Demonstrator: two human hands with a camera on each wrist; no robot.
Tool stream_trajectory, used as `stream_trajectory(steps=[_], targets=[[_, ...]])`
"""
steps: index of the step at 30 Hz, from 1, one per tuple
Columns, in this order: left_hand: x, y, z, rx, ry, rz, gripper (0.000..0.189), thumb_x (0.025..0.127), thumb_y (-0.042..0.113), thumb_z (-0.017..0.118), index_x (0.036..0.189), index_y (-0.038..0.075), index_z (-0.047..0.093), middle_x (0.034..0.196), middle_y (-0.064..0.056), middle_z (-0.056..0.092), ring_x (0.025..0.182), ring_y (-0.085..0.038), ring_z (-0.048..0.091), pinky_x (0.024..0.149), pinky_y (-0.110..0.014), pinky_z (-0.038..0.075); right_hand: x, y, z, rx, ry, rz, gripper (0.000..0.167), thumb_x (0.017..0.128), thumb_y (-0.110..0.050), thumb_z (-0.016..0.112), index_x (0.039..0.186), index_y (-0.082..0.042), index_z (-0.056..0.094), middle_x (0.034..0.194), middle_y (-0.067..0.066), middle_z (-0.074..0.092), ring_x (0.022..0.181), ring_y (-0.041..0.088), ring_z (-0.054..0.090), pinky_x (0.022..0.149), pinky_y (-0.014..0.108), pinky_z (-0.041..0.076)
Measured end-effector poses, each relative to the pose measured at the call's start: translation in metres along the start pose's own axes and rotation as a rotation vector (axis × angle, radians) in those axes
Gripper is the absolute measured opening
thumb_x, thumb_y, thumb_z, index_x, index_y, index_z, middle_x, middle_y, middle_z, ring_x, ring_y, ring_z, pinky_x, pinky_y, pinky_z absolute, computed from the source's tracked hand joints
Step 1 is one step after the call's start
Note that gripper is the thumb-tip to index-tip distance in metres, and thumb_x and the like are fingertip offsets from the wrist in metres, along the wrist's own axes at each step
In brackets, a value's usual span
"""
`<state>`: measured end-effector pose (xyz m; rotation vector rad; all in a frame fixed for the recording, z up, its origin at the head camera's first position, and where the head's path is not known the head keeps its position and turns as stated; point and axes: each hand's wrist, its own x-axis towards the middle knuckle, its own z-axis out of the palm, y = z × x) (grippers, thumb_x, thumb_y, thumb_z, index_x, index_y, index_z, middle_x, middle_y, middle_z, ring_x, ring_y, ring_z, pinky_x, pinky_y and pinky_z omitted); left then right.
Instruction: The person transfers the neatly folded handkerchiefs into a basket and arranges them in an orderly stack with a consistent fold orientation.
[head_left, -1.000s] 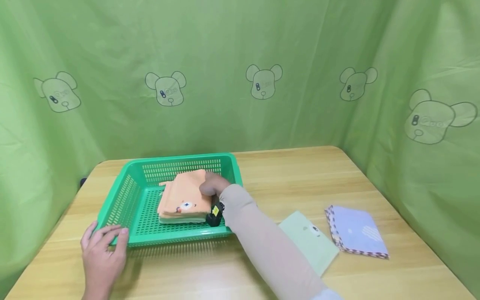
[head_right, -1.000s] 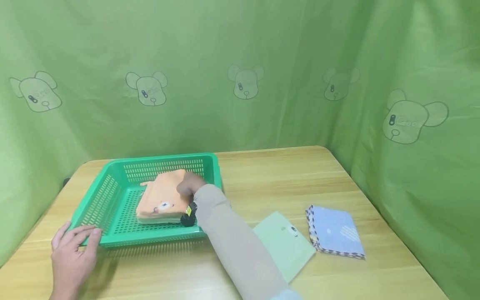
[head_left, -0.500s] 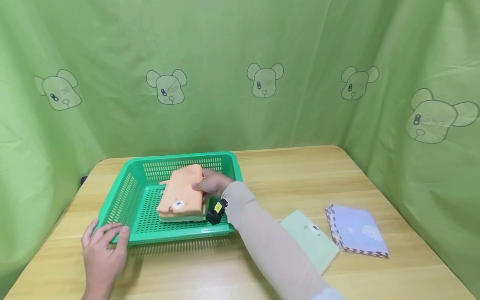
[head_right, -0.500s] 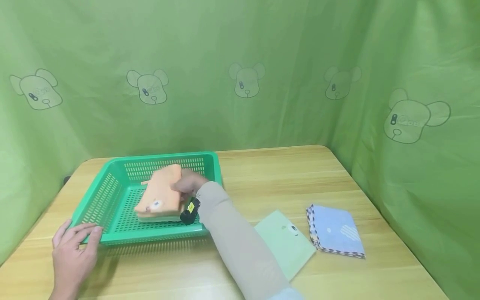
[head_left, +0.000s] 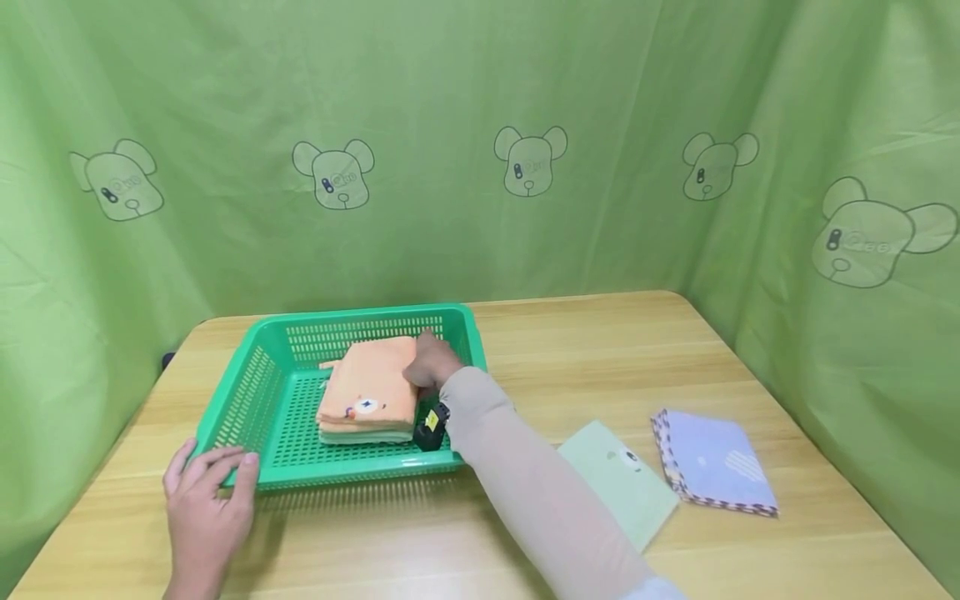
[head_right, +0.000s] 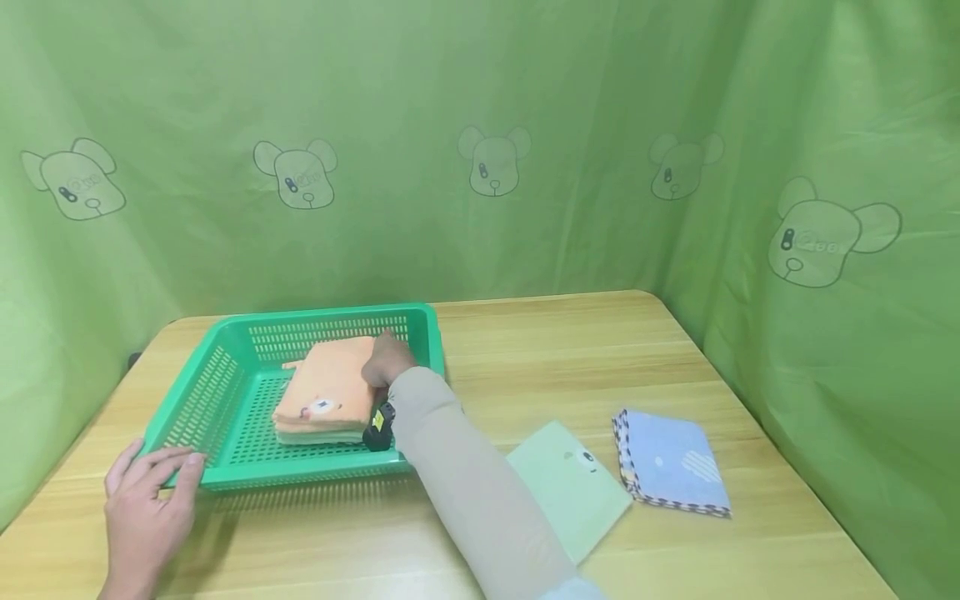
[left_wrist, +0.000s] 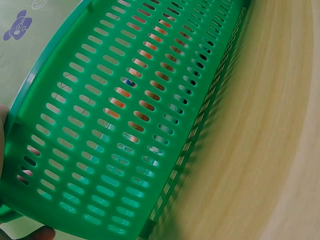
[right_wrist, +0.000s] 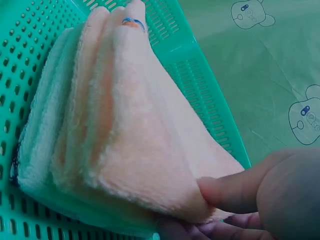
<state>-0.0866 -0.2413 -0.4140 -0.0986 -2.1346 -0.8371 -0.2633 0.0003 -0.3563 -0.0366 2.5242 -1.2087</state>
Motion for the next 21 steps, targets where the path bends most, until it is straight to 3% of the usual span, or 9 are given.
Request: stream_trajectory(steps=[2, 5, 10, 15, 21], targets=[[0.0001, 0.0001, 0.0000, 0.001, -0.002, -0.002, 0.019, 0.085, 0.010, 0.065, 0.080, -0.007, 0.070, 0.091, -0.024, 0.068, 0.094, -0.016, 0.051, 0.113, -0.043, 0.017, 0.0006, 0.0005, -0.0009, -0.021, 0.024, -0.004, 0.069, 0.085, 0.008, 0.056, 0.146, 0.006, 0.024, 0.118, 0.031, 0.050, 0.066, 0.027, 0.062, 0.055, 0.036, 0.057], [0.0002, 0.0004, -0.0001, 0.001, -0.006, -0.007, 0.020, 0.086, 0.010, 0.065, 0.080, -0.008, 0.069, 0.091, -0.024, 0.068, 0.095, -0.023, 0.052, 0.114, -0.043, 0.016, 0.0008, 0.0009, -0.0020, -0.050, 0.054, -0.009, 0.060, 0.086, 0.005, 0.057, 0.140, 0.005, 0.031, 0.110, 0.028, 0.053, 0.068, 0.026, 0.060, 0.060, 0.038, 0.058], [-0.0009, 0.0012, -0.0012, -0.001, -0.014, -0.013, 0.020, 0.086, 0.010, 0.065, 0.080, -0.009, 0.069, 0.092, -0.026, 0.067, 0.099, -0.035, 0.052, 0.114, -0.044, 0.015, 0.0010, 0.0023, -0.0027, -0.121, 0.108, -0.044, 0.050, 0.086, 0.001, 0.060, 0.132, 0.005, 0.042, 0.105, 0.021, 0.058, 0.068, 0.024, 0.055, 0.052, 0.031, 0.050], [-0.0028, 0.0019, -0.0024, 0.001, -0.014, -0.018, 0.019, 0.085, 0.009, 0.065, 0.080, -0.009, 0.069, 0.091, -0.025, 0.067, 0.101, -0.037, 0.052, 0.114, -0.044, 0.015, 0.0003, 0.0039, -0.0028, -0.149, 0.133, -0.081, 0.040, 0.085, 0.000, 0.060, 0.123, 0.004, 0.049, 0.107, 0.017, 0.059, 0.067, 0.022, 0.051, 0.048, 0.028, 0.041], [-0.0012, 0.0017, -0.0013, -0.009, -0.011, -0.020, 0.019, 0.085, 0.009, 0.065, 0.080, -0.008, 0.069, 0.092, -0.025, 0.067, 0.102, -0.038, 0.052, 0.114, -0.044, 0.015, -0.0016, 0.0020, -0.0051, -0.130, 0.167, -0.100, 0.035, 0.088, -0.003, 0.060, 0.121, 0.001, 0.050, 0.107, 0.016, 0.059, 0.069, 0.021, 0.051, 0.051, 0.027, 0.040]])
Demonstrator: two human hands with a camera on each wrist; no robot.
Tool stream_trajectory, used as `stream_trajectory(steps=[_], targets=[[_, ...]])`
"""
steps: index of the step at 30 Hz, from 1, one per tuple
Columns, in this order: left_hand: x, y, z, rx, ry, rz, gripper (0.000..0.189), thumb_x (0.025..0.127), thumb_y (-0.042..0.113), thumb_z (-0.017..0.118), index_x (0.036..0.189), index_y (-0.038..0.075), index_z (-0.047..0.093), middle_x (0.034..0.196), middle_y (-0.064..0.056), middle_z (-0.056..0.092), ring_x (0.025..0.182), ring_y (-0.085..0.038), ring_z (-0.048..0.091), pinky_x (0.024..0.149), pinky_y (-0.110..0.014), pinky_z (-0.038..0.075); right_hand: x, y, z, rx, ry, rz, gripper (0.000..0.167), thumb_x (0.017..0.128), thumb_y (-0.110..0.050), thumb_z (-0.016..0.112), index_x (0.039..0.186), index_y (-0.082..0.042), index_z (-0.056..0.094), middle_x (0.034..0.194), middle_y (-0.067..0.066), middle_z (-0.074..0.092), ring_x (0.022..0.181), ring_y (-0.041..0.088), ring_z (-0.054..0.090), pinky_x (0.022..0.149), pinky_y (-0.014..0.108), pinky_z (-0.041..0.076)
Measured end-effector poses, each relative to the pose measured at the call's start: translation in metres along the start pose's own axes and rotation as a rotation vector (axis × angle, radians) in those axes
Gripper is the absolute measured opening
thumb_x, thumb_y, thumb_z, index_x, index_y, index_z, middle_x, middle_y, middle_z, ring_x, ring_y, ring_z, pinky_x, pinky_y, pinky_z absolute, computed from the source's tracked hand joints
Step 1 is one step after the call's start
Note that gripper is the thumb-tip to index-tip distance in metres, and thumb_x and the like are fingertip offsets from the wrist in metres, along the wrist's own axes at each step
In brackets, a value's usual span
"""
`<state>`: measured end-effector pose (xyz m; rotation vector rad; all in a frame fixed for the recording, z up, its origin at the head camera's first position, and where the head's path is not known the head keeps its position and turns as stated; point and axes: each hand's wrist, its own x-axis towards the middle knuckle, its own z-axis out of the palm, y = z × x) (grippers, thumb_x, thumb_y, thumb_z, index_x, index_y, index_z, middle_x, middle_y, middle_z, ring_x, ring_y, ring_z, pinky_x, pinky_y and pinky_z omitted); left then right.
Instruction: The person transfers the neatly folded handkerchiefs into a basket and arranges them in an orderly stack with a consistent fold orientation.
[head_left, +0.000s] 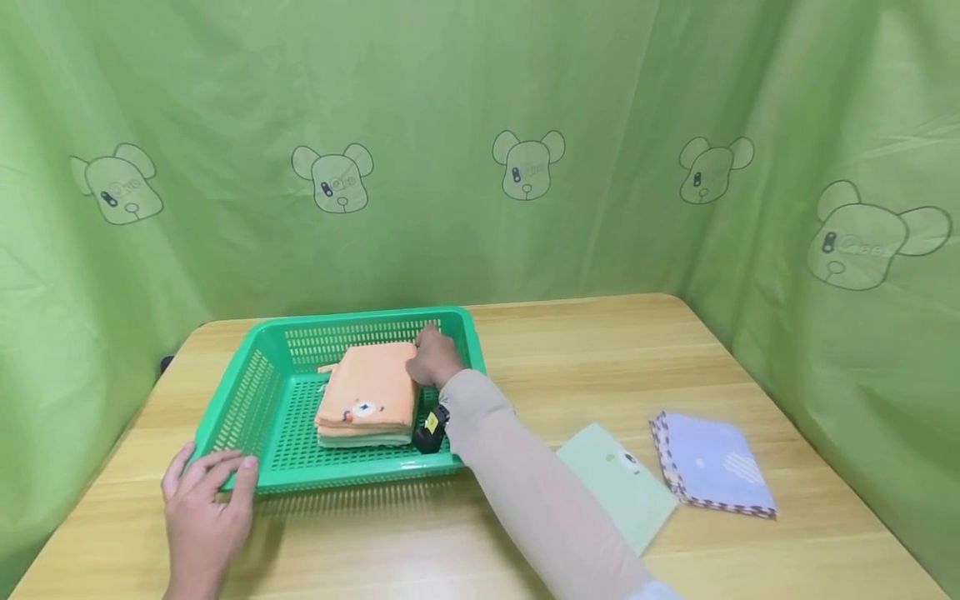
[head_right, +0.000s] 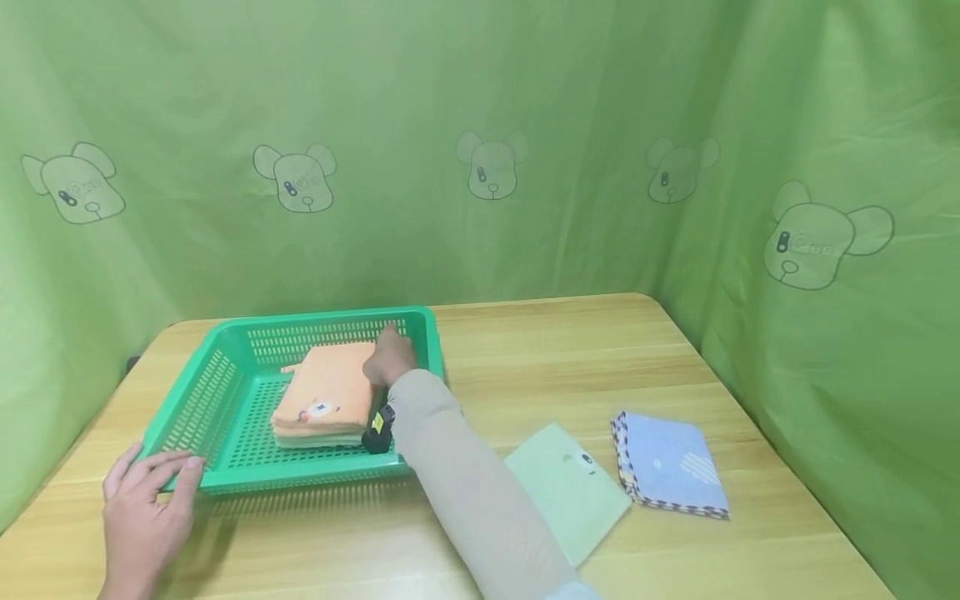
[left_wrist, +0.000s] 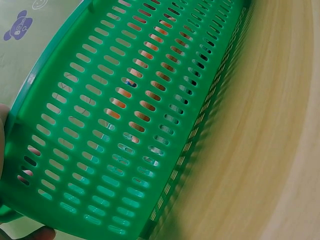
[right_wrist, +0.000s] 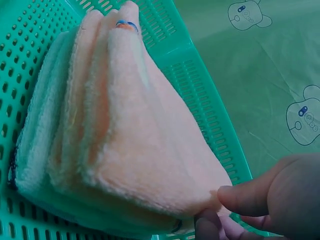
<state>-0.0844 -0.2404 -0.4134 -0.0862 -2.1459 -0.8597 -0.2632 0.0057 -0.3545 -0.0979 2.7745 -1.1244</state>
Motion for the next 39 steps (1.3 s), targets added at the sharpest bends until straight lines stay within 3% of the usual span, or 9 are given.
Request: stream_trajectory(steps=[4, 11, 18, 23, 26, 29, 35, 39], targets=[[0.000, -0.001, 0.001, -0.003, 0.002, -0.002, 0.018, 0.085, 0.009, 0.065, 0.080, -0.007, 0.069, 0.093, -0.025, 0.067, 0.103, -0.037, 0.052, 0.114, -0.043, 0.015, -0.001, 0.000, -0.001, 0.032, 0.013, 0.004, 0.028, 0.090, -0.008, 0.061, 0.116, -0.002, 0.050, 0.096, 0.013, 0.055, 0.073, 0.021, 0.051, 0.055, 0.028, 0.042], [0.001, -0.002, 0.002, 0.007, 0.012, 0.017, 0.019, 0.085, 0.010, 0.065, 0.080, -0.007, 0.069, 0.092, -0.024, 0.068, 0.095, -0.024, 0.051, 0.114, -0.042, 0.016, -0.002, -0.002, -0.001, 0.124, 0.048, 0.023, 0.033, 0.094, -0.014, 0.060, 0.124, -0.005, 0.050, 0.108, 0.016, 0.057, 0.079, 0.022, 0.053, 0.065, 0.031, 0.047], [0.001, -0.002, 0.002, 0.008, 0.010, 0.015, 0.018, 0.085, 0.009, 0.065, 0.080, -0.007, 0.069, 0.092, -0.025, 0.068, 0.096, -0.028, 0.051, 0.114, -0.043, 0.016, -0.002, -0.004, -0.001, 0.193, 0.053, 0.030, 0.030, 0.092, -0.014, 0.061, 0.119, -0.007, 0.050, 0.103, 0.014, 0.056, 0.067, 0.019, 0.052, 0.056, 0.029, 0.046], [0.000, -0.002, 0.001, 0.009, 0.013, 0.018, 0.018, 0.085, 0.010, 0.065, 0.080, -0.007, 0.070, 0.091, -0.024, 0.068, 0.096, -0.013, 0.051, 0.113, -0.044, 0.017, -0.003, -0.007, 0.000, 0.263, 0.049, 0.039, 0.029, 0.091, -0.015, 0.064, 0.116, -0.006, 0.052, 0.098, 0.012, 0.057, 0.067, 0.019, 0.056, 0.059, 0.032, 0.050], [-0.001, -0.003, 0.002, 0.006, 0.016, 0.023, 0.018, 0.085, 0.009, 0.065, 0.080, -0.007, 0.070, 0.091, -0.024, 0.068, 0.097, -0.008, 0.050, 0.113, -0.044, 0.017, -0.003, -0.009, 0.000, 0.349, 0.039, 0.049, 0.027, 0.091, -0.014, 0.066, 0.113, -0.005, 0.054, 0.093, 0.010, 0.059, 0.065, 0.019, 0.061, 0.061, 0.033, 0.054], [0.000, -0.003, 0.002, 0.004, 0.010, 0.013, 0.017, 0.085, 0.009, 0.065, 0.080, -0.007, 0.070, 0.091, -0.024, 0.068, 0.097, -0.016, 0.051, 0.114, -0.042, 0.016, -0.005, -0.011, -0.002, 0.480, 0.003, 0.062, 0.023, 0.092, -0.013, 0.066, 0.110, -0.005, 0.054, 0.093, 0.010, 0.061, 0.062, 0.017, 0.062, 0.060, 0.032, 0.054], [-0.001, -0.002, 0.000, 0.007, -0.005, -0.006, 0.017, 0.086, 0.009, 0.065, 0.080, -0.007, 0.069, 0.093, -0.024, 0.068, 0.098, -0.029, 0.051, 0.114, -0.041, 0.015, -0.011, -0.014, -0.011, 0.797, -0.107, 0.075, 0.019, 0.093, -0.010, 0.063, 0.108, -0.005, 0.052, 0.107, 0.015, 0.061, 0.061, 0.015, 0.059, 0.052, 0.023, 0.049], [0.000, 0.000, 0.000, 0.007, -0.001, -0.010, 0.017, 0.085, 0.008, 0.065, 0.080, -0.007, 0.070, 0.092, -0.024, 0.068, 0.097, -0.028, 0.051, 0.114, -0.043, 0.016, -0.013, -0.015, -0.019, 0.858, -0.138, 0.073, 0.019, 0.094, -0.010, 0.063, 0.108, -0.005, 0.053, 0.099, 0.009, 0.058, 0.063, 0.016, 0.059, 0.052, 0.021, 0.048]])
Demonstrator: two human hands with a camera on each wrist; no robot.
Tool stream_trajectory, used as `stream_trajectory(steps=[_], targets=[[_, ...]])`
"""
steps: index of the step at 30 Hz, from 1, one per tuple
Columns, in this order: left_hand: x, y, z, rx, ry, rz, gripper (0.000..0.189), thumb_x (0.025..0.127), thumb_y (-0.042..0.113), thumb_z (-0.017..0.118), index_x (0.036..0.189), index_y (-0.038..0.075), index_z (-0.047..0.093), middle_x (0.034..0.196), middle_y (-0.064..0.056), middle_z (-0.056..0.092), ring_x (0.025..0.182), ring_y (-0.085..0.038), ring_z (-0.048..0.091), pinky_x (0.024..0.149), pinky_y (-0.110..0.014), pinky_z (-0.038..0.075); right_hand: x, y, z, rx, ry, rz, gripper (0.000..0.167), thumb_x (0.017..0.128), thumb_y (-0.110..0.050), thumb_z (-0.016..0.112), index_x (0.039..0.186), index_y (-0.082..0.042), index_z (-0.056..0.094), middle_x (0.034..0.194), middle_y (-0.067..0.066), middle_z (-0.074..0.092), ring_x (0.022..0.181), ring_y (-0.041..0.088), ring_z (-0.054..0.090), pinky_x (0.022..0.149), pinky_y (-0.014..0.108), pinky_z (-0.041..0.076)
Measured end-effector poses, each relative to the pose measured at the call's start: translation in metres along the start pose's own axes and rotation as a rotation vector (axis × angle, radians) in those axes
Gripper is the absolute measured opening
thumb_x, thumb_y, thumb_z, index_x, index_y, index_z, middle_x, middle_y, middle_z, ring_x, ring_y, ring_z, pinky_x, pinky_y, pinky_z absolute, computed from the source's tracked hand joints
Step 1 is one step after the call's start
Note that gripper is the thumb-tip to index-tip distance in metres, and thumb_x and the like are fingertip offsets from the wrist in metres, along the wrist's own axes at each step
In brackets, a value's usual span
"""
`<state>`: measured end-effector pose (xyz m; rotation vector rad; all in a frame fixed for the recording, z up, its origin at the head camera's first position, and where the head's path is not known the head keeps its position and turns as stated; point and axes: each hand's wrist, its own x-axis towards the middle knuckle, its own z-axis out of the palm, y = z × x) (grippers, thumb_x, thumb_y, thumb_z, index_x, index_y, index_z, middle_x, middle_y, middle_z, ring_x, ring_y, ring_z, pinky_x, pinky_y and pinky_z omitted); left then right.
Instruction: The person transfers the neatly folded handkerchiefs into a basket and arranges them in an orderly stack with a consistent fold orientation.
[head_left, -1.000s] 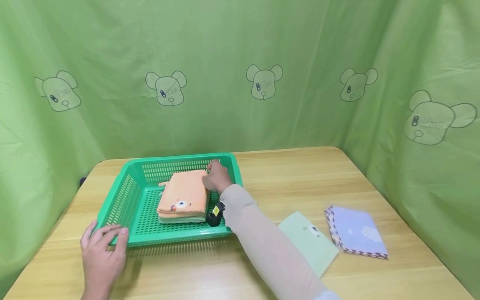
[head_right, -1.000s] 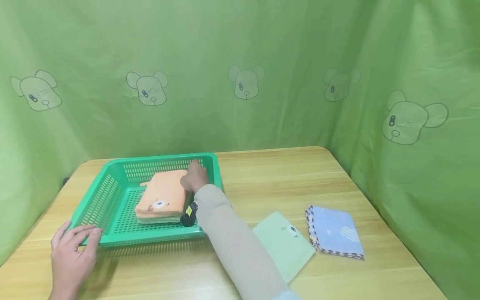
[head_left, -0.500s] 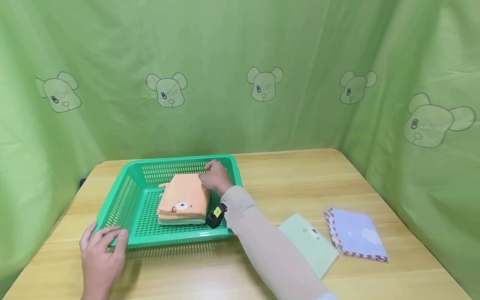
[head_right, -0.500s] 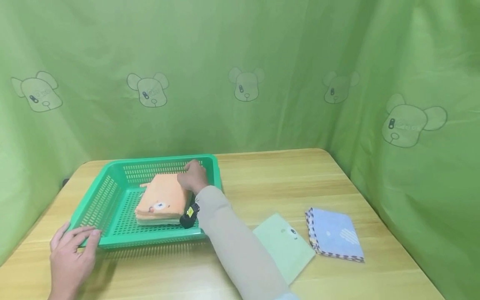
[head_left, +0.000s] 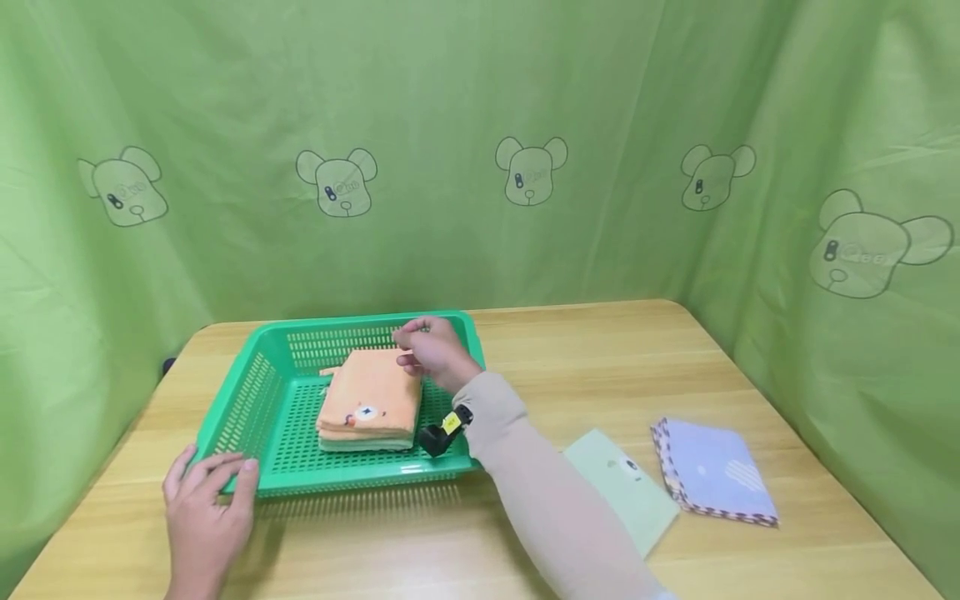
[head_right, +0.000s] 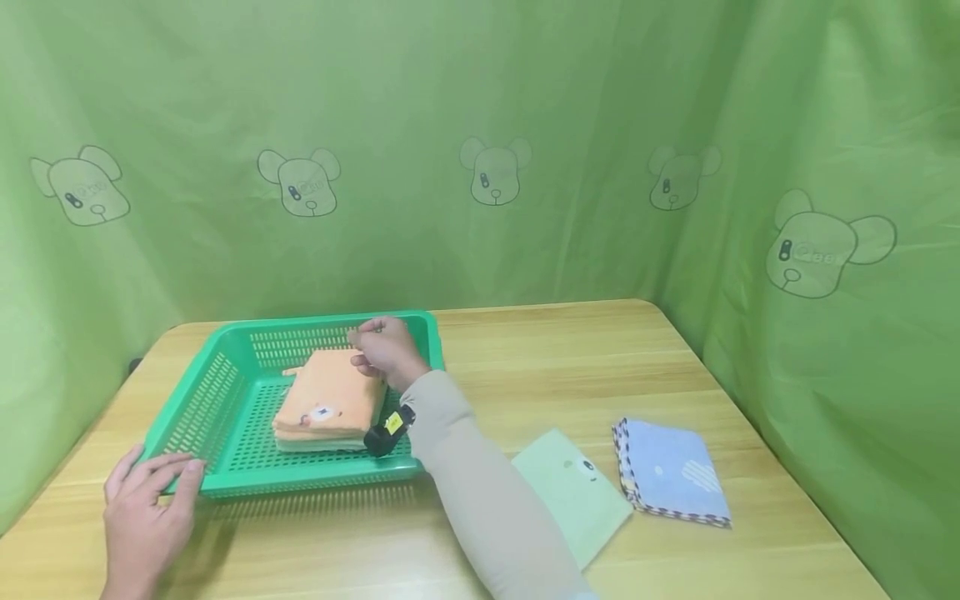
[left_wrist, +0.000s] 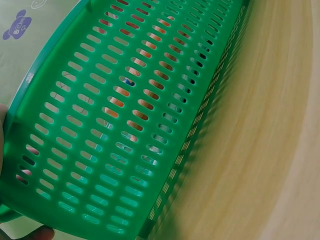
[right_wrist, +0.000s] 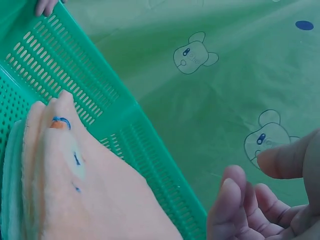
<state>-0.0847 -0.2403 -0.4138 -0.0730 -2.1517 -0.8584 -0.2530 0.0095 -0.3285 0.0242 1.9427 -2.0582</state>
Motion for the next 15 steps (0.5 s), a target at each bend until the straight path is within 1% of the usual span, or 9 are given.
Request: stream_trajectory(steps=[4, 7, 9, 12, 15], targets=[[0.000, 0.002, -0.001, -0.001, -0.003, -0.012, 0.016, 0.086, 0.007, 0.065, 0.080, -0.007, 0.070, 0.092, -0.024, 0.068, 0.098, -0.030, 0.052, 0.113, -0.044, 0.016, -0.005, -0.006, -0.009, -0.036, -0.007, 0.001, 0.021, 0.094, -0.014, 0.063, 0.110, -0.006, 0.053, 0.096, 0.007, 0.055, 0.066, 0.016, 0.060, 0.053, 0.022, 0.049], [0.001, 0.003, -0.002, 0.000, -0.007, -0.015, 0.017, 0.086, 0.008, 0.065, 0.080, -0.007, 0.069, 0.093, -0.024, 0.067, 0.100, -0.033, 0.052, 0.114, -0.043, 0.015, -0.008, -0.011, -0.018, -0.093, -0.003, -0.010, 0.022, 0.094, -0.016, 0.063, 0.111, -0.006, 0.053, 0.099, 0.008, 0.056, 0.070, 0.018, 0.061, 0.056, 0.023, 0.050], [0.000, 0.003, -0.002, 0.001, -0.009, -0.012, 0.017, 0.086, 0.008, 0.065, 0.080, -0.008, 0.069, 0.093, -0.025, 0.067, 0.101, -0.034, 0.052, 0.114, -0.042, 0.015, -0.010, -0.014, -0.025, -0.126, -0.001, -0.016, 0.024, 0.094, -0.017, 0.063, 0.112, -0.006, 0.053, 0.105, 0.012, 0.057, 0.074, 0.020, 0.062, 0.058, 0.024, 0.051], [0.000, 0.003, -0.001, -0.002, -0.006, -0.008, 0.017, 0.086, 0.008, 0.065, 0.080, -0.008, 0.069, 0.093, -0.025, 0.067, 0.103, -0.038, 0.052, 0.114, -0.043, 0.014, -0.013, -0.018, -0.037, -0.181, 0.006, -0.026, 0.025, 0.095, -0.019, 0.063, 0.113, -0.006, 0.052, 0.110, 0.015, 0.058, 0.077, 0.022, 0.062, 0.063, 0.028, 0.053], [-0.001, 0.002, -0.001, -0.002, -0.003, -0.006, 0.017, 0.086, 0.008, 0.065, 0.080, -0.008, 0.069, 0.093, -0.026, 0.067, 0.105, -0.040, 0.051, 0.114, -0.044, 0.014, -0.016, -0.021, -0.050, -0.235, 0.018, -0.031, 0.026, 0.095, -0.020, 0.063, 0.114, -0.006, 0.052, 0.108, 0.013, 0.060, 0.077, 0.020, 0.063, 0.072, 0.034, 0.055]])
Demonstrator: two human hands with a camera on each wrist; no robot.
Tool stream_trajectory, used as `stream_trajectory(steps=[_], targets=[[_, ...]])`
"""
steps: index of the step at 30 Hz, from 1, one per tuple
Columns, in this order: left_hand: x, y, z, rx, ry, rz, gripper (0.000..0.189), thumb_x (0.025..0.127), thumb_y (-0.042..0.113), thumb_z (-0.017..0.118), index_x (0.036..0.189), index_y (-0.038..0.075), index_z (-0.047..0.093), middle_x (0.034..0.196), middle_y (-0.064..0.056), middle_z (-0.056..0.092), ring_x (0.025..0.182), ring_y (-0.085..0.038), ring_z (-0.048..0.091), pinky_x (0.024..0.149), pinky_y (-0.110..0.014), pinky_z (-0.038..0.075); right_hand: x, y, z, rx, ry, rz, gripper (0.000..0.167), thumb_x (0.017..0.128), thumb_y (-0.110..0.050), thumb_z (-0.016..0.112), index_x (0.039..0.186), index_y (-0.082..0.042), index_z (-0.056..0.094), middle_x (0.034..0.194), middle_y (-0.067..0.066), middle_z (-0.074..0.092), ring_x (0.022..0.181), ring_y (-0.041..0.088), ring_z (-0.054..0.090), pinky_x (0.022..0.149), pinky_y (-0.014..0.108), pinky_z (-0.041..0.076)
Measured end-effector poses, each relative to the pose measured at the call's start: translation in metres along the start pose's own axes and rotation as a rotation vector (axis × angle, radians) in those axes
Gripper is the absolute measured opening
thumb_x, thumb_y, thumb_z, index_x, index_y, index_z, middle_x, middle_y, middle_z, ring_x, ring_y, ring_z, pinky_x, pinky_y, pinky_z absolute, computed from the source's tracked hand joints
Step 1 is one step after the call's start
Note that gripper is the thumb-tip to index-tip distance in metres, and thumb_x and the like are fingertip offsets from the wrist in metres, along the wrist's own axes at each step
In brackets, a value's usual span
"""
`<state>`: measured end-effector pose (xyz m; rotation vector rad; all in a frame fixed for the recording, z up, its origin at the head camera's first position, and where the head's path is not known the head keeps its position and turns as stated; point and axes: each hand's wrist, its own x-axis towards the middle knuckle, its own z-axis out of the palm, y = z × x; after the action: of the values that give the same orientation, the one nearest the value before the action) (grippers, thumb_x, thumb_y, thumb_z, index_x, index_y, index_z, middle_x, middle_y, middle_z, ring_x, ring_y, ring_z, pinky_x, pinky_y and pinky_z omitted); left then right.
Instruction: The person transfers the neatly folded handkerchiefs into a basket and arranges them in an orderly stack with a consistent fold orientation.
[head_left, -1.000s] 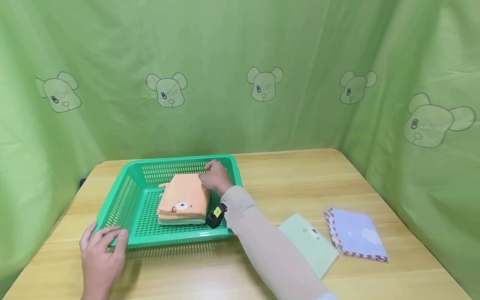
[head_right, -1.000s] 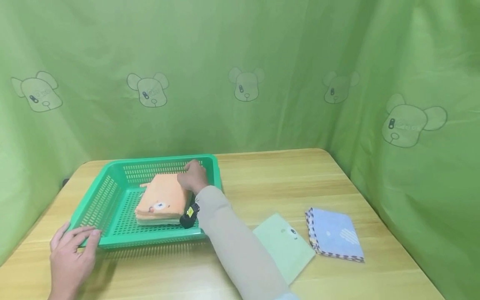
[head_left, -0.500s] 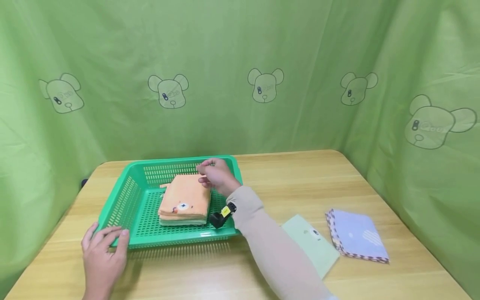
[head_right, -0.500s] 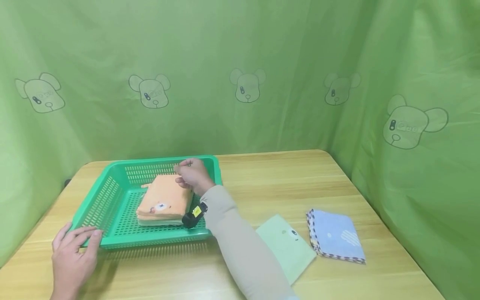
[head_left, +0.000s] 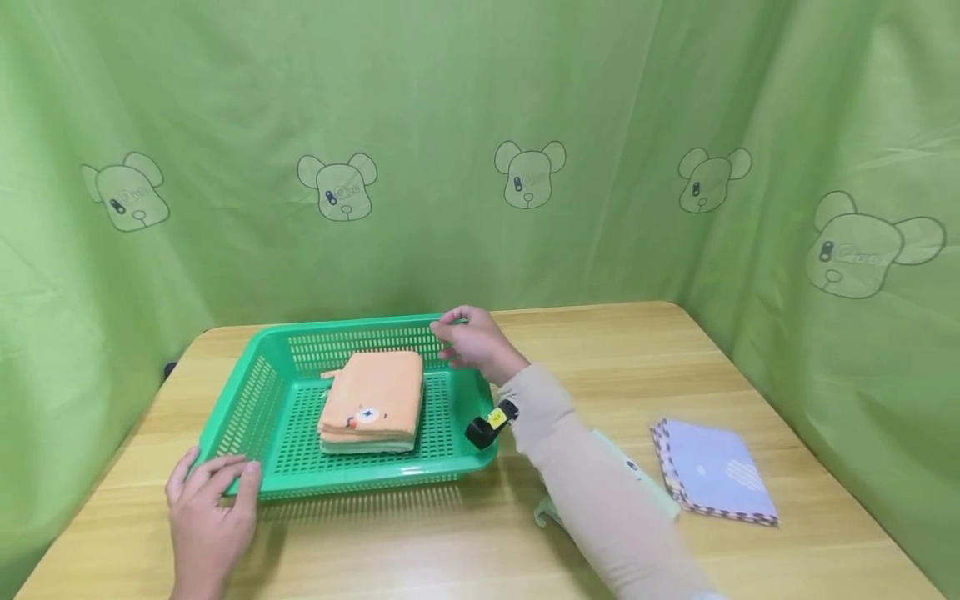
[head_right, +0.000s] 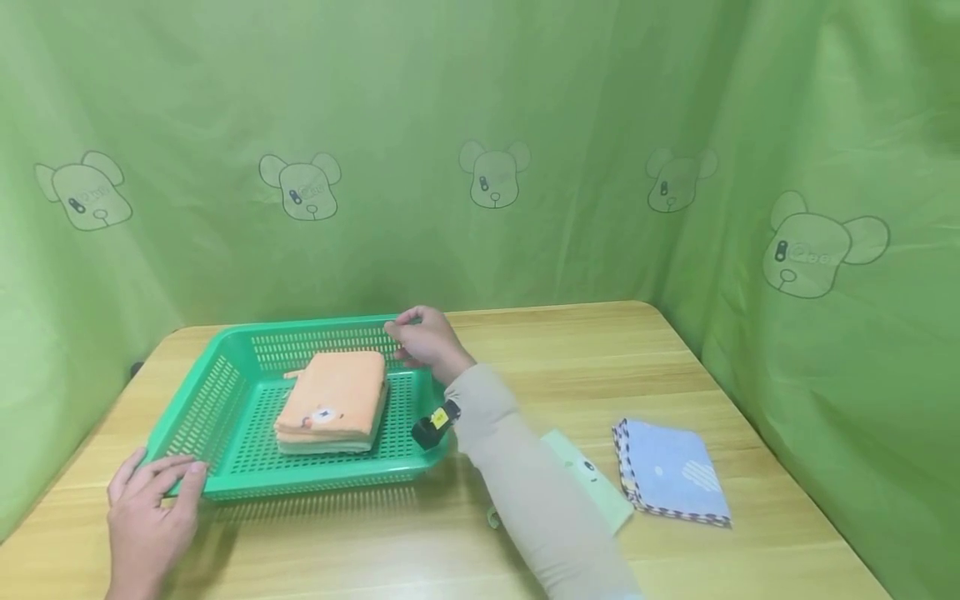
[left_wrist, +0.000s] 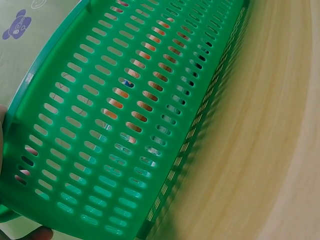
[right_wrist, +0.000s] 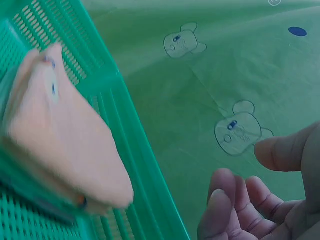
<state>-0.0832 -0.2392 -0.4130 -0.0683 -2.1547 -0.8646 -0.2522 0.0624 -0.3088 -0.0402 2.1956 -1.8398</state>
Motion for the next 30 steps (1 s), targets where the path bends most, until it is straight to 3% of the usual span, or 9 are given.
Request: stream_trajectory(steps=[4, 11, 19, 30], targets=[[-0.001, -0.001, 0.001, 0.000, 0.004, -0.004, 0.018, 0.086, 0.008, 0.065, 0.080, -0.008, 0.069, 0.093, -0.025, 0.067, 0.106, -0.041, 0.051, 0.114, -0.043, 0.014, -0.001, 0.003, -0.019, -0.069, 0.001, 0.003, 0.028, 0.096, -0.022, 0.061, 0.117, -0.006, 0.051, 0.109, 0.013, 0.061, 0.082, 0.022, 0.063, 0.081, 0.040, 0.054], [-0.001, 0.001, 0.000, -0.005, 0.003, -0.007, 0.018, 0.086, 0.008, 0.065, 0.081, -0.009, 0.069, 0.094, -0.026, 0.067, 0.108, -0.042, 0.050, 0.114, -0.046, 0.015, -0.002, 0.014, -0.059, -0.158, -0.001, -0.008, 0.032, 0.097, -0.022, 0.059, 0.119, -0.001, 0.048, 0.116, 0.020, 0.058, 0.093, 0.031, 0.065, 0.087, 0.046, 0.052], [0.000, 0.001, 0.002, -0.008, 0.017, 0.010, 0.017, 0.085, 0.007, 0.065, 0.079, -0.009, 0.069, 0.092, -0.025, 0.067, 0.100, -0.035, 0.052, 0.114, -0.043, 0.015, -0.009, 0.027, -0.104, -0.272, -0.023, 0.017, 0.039, 0.097, -0.025, 0.058, 0.124, 0.000, 0.045, 0.118, 0.020, 0.056, 0.102, 0.037, 0.063, 0.085, 0.041, 0.054], [0.000, -0.001, 0.001, -0.017, 0.023, 0.022, 0.017, 0.085, 0.008, 0.065, 0.079, -0.008, 0.069, 0.091, -0.025, 0.067, 0.100, -0.034, 0.051, 0.114, -0.042, 0.016, -0.012, 0.048, -0.151, -0.333, -0.194, 0.039, 0.036, 0.097, -0.019, 0.057, 0.122, 0.003, 0.043, 0.126, 0.025, 0.050, 0.104, 0.037, 0.062, 0.093, 0.048, 0.049]])
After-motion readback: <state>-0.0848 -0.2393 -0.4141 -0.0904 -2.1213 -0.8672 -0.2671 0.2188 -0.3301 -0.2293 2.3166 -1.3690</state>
